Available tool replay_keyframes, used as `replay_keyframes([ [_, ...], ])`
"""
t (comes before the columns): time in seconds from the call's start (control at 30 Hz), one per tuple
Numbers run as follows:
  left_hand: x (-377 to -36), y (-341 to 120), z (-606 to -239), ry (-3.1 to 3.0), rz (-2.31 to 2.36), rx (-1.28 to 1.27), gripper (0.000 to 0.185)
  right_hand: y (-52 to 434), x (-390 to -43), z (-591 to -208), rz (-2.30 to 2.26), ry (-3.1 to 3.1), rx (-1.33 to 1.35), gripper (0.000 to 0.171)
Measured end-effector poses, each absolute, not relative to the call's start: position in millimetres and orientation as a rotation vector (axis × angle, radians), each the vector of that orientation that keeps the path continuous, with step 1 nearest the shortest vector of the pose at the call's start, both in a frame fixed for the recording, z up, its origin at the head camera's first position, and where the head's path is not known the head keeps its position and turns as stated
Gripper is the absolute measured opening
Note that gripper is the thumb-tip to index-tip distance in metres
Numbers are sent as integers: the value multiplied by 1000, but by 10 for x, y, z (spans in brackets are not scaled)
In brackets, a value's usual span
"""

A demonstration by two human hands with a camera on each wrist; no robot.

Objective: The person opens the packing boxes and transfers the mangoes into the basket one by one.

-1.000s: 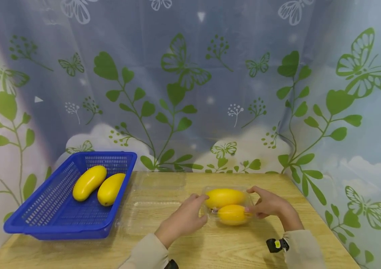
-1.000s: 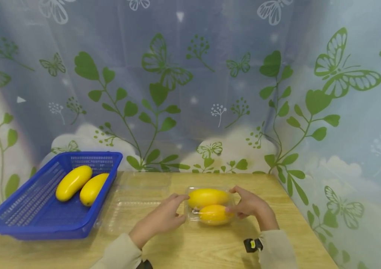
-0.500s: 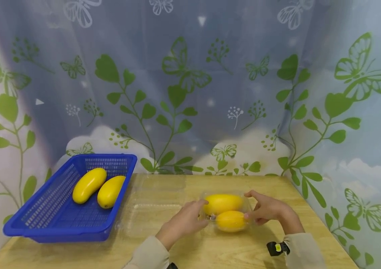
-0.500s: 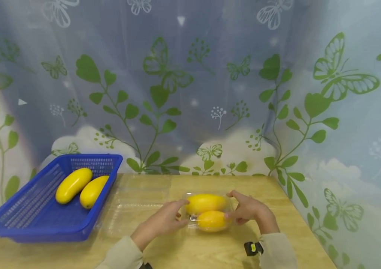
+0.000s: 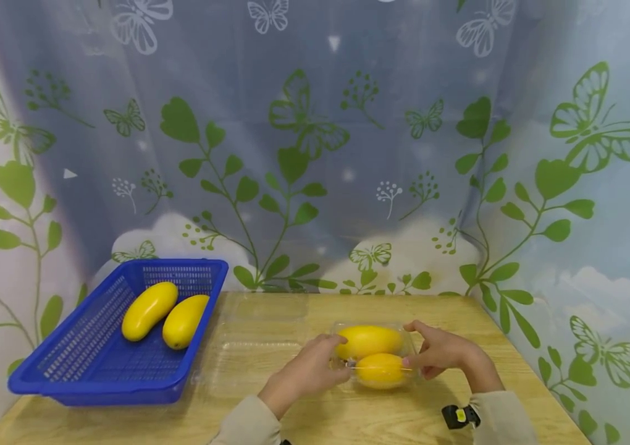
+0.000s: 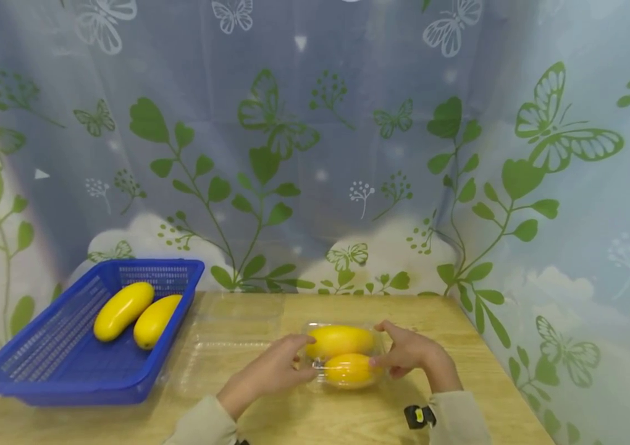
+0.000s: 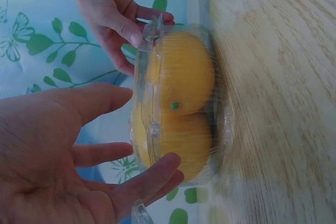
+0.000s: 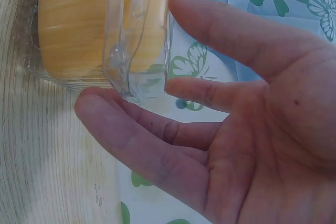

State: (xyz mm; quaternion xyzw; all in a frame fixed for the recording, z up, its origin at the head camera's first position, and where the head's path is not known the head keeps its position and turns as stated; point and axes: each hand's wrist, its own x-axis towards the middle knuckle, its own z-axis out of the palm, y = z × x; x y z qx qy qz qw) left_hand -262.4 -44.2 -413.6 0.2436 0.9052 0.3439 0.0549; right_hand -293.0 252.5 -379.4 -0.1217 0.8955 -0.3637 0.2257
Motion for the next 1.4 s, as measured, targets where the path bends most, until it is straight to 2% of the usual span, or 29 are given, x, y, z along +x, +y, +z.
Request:
replay_keyframes([
  [0.2,-2627,-425,-4162,2799,1019,736,68,2481,-2923,-3779,-985,2462,-356,84],
  [0.9,-2619,-398,-4166,2841,981,713,66,2474,-2948,-3769,-884,2527,-355,86],
  [1.4,-2619,-388,-4189,2869,974,734,68,2304,-2838,-3735,-763,2729,-660,76],
])
